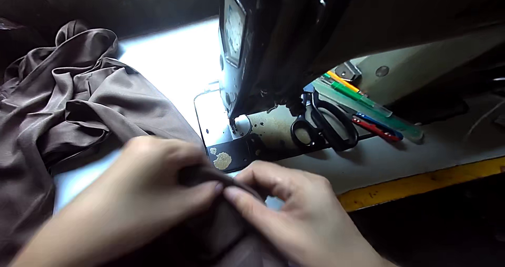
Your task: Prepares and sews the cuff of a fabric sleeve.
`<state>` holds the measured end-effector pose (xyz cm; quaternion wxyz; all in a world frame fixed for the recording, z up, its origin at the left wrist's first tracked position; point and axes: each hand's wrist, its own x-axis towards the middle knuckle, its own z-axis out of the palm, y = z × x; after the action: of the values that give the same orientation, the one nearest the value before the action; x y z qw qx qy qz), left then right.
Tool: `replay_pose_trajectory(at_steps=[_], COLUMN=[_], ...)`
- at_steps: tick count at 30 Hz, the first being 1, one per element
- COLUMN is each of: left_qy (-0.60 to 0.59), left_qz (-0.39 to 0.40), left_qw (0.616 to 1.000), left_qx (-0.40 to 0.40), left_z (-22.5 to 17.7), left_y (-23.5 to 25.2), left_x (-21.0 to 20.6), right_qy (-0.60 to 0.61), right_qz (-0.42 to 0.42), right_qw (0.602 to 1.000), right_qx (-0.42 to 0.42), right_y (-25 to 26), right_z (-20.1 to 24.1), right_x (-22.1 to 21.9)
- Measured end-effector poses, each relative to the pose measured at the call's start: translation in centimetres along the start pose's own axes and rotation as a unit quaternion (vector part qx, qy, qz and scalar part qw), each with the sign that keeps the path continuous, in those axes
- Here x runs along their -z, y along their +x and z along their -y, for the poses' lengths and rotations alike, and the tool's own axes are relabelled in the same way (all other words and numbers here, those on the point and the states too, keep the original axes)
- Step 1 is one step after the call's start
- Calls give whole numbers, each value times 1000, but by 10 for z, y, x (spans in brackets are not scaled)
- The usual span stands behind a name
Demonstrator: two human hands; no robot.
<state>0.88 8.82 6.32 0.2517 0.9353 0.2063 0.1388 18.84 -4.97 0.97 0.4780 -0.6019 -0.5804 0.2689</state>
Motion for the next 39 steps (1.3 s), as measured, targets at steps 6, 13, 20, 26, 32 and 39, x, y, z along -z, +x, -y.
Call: replay_pose_trajectory(at_steps=[6,13,20,26,32,39], left_qy=[22,31,27,-41,5,0], left_qz=[146,160,170,176,178,206], left_qw=[983,977,972,974,971,963], left_qx=[110,140,161,136,162,172], left_z=[30,33,32,45,40,35], left_y=[70,67,67,79,84,94], left_x=[-61,-59,-58,-58,-52,-45], right_qy=[-376,-378,-421,-446,-454,-297], right_qz=[-25,21,65,66,53,137], right_qw=[925,913,872,872,851,876], right_qx=[-48,150,242,190,261,355], right_y=[19,30,44,70,65,53], right_z=[-51,-84,-87,-96,-94,-99], right_x=[8,13,25,48,63,61])
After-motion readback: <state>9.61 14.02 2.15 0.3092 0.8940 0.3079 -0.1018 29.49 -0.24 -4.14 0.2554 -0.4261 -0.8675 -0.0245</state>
